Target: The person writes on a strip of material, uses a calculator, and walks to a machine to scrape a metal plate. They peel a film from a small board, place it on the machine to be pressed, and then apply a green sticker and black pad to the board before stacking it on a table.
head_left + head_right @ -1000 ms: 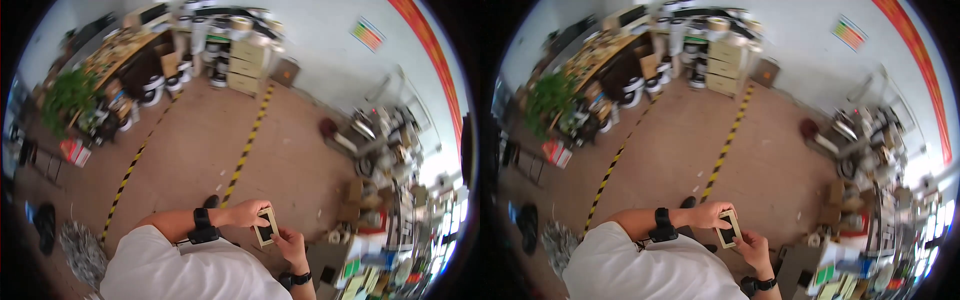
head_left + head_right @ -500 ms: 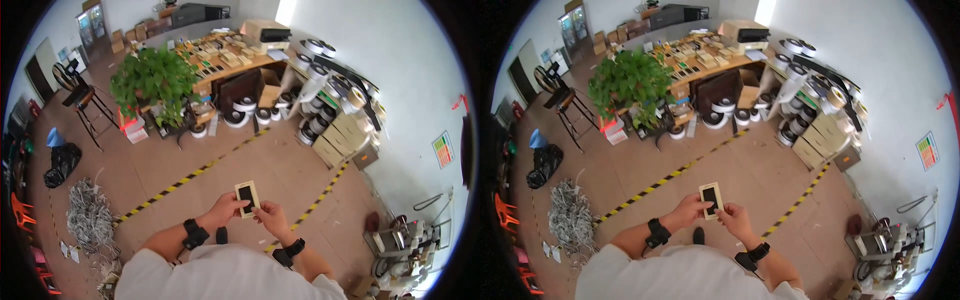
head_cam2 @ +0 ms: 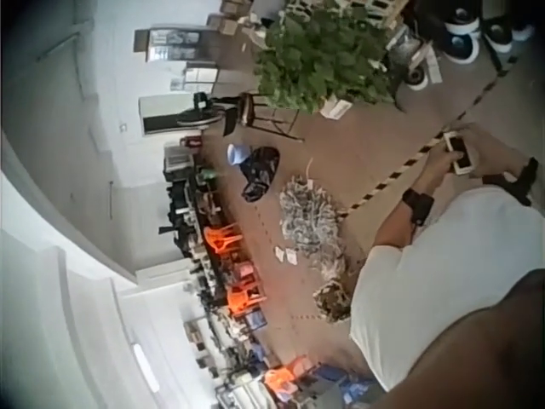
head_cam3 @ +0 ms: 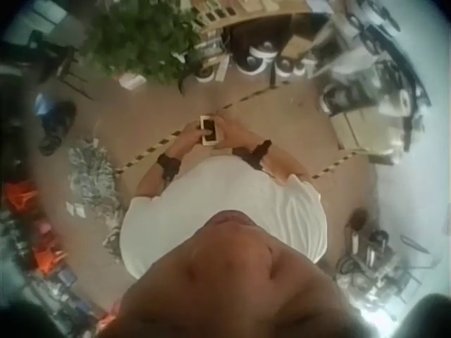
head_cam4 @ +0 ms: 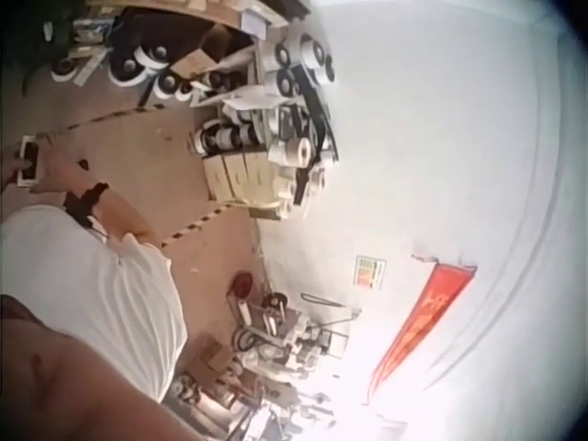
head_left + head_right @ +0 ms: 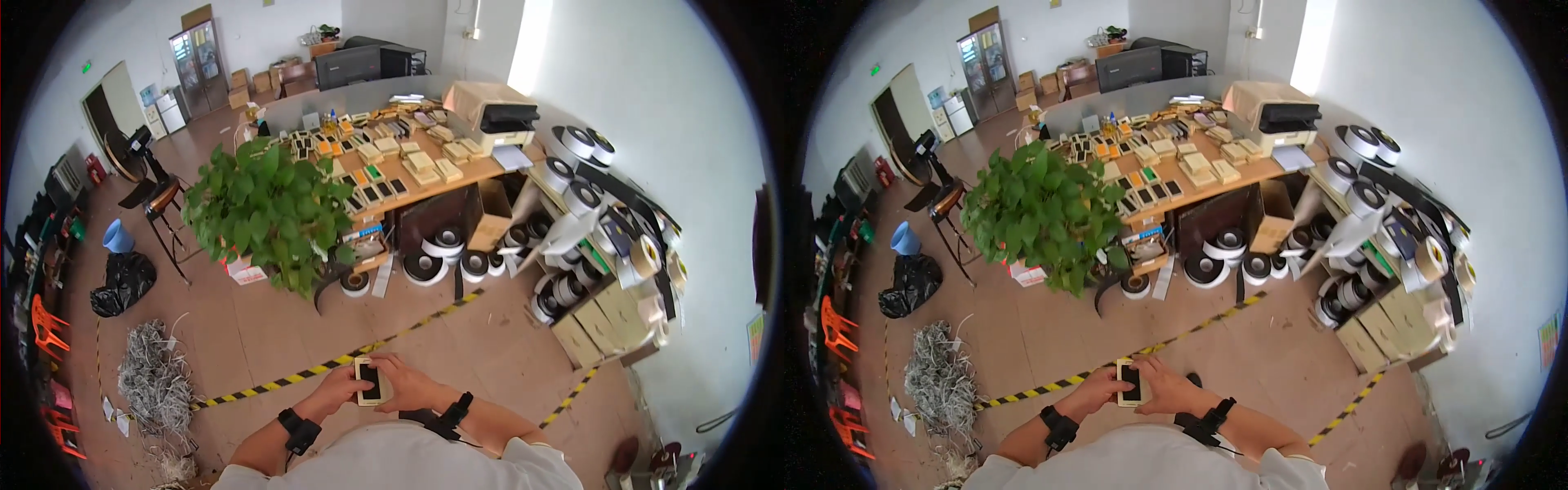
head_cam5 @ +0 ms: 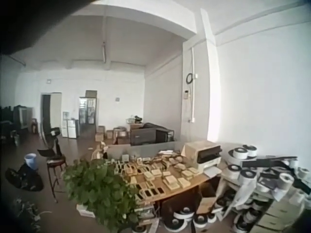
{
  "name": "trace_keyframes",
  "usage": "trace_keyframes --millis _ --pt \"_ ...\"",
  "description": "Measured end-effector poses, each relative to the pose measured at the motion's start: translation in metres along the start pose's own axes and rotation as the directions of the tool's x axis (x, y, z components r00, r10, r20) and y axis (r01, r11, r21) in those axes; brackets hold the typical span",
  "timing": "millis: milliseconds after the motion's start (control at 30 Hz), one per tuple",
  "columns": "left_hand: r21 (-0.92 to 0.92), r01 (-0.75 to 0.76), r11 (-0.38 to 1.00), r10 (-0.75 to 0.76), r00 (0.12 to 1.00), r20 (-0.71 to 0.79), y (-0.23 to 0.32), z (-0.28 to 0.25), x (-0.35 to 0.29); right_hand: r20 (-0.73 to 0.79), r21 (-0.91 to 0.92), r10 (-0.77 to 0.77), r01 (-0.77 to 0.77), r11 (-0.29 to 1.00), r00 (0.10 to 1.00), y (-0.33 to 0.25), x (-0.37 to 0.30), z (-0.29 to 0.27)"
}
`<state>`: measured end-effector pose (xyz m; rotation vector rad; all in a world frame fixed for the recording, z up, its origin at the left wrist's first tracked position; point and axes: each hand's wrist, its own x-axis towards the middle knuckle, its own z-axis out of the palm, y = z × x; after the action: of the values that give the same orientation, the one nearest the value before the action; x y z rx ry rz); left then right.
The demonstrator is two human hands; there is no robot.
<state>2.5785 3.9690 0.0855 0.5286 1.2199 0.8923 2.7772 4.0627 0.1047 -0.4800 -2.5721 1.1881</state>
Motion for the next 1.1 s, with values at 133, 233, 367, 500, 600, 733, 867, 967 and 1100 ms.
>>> trace_keyframes --millis 133,233,367,500,600,733,867,967,1100 --pt "0.007 -0.064 0.998 0.065 0.997 -0.03 0.069 0.007 0.074 0.037 0.045 -0.027 0.025 0.999 0.999 0.065 0.062 -0.074" --pt "-0.02 -0.11 0.994 0.107 0.989 -0.098 0.11 -0.004 0.109 0.068 0.0 -0.124 0.124 0.992 0.99 0.098 0.12 -0.115" --pt "-0.12 -0.066 0.991 0.043 0.982 -0.183 0.134 -0.041 0.133 0.172 -0.049 -0.073 0.083 0.995 0.982 0.165 0.205 -0.152" --pt "-0.213 -0.073 0.974 -0.013 0.926 -0.377 0.089 -0.105 0.154 0.147 -0.376 0.189 -0.122 0.919 0.971 0.252 0.297 -0.2" --pt "-0.239 -0.065 0.969 -0.066 0.862 -0.503 0.065 -0.141 0.161 0.092 -0.469 0.249 -0.179 0.865 0.964 0.29 0.371 -0.25" --pt "-0.277 -0.051 0.96 -0.143 0.758 -0.637 0.024 -0.18 0.185 0.02 -0.5 0.236 -0.195 0.844 0.972 0.323 0.491 -0.277" --pt "-0.34 -0.181 0.923 -0.172 0.596 -0.785 0.028 -0.161 0.179 0.113 -0.578 0.158 -0.065 0.814 0.981 0.322 0.623 -0.291" --pt "-0.462 -0.229 0.857 -0.35 0.398 -0.848 0.002 -0.13 0.174 0.186 -0.556 0.098 0.022 0.831 0.978 0.323 0.72 -0.278" --pt "-0.674 -0.429 0.602 -0.557 0.38 -0.739 -0.143 -0.052 0.158 0.282 -0.568 0.01 0.158 0.807 0.959 0.326 0.811 -0.246"
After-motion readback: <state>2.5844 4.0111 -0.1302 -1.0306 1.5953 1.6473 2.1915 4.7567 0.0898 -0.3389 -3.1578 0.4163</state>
